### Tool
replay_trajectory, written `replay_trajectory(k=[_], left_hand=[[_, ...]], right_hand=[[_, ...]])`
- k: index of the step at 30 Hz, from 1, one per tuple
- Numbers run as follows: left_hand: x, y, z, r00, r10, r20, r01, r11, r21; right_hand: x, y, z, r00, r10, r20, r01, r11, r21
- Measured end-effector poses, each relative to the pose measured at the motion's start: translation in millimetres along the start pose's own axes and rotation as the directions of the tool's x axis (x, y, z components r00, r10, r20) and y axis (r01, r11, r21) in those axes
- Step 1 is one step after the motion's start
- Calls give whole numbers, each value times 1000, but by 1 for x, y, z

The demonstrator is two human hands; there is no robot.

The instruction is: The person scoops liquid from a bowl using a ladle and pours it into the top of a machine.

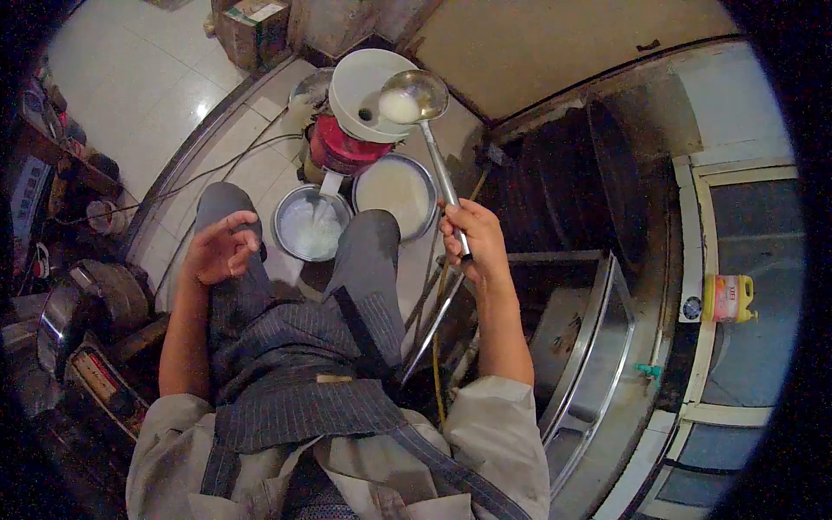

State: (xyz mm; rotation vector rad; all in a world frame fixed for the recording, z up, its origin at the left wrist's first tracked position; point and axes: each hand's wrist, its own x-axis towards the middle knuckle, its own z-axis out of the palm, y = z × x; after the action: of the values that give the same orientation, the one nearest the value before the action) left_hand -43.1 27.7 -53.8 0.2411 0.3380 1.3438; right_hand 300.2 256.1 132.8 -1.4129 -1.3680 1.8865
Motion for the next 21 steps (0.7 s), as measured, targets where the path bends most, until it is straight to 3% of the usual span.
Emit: replay_trajectory(k=[21], left_hand=[[2,-2,-5,1000,-9,-14,8,1000,-3]], right_hand=[[17,15,-5,999,-18,-46,17,999,-29]])
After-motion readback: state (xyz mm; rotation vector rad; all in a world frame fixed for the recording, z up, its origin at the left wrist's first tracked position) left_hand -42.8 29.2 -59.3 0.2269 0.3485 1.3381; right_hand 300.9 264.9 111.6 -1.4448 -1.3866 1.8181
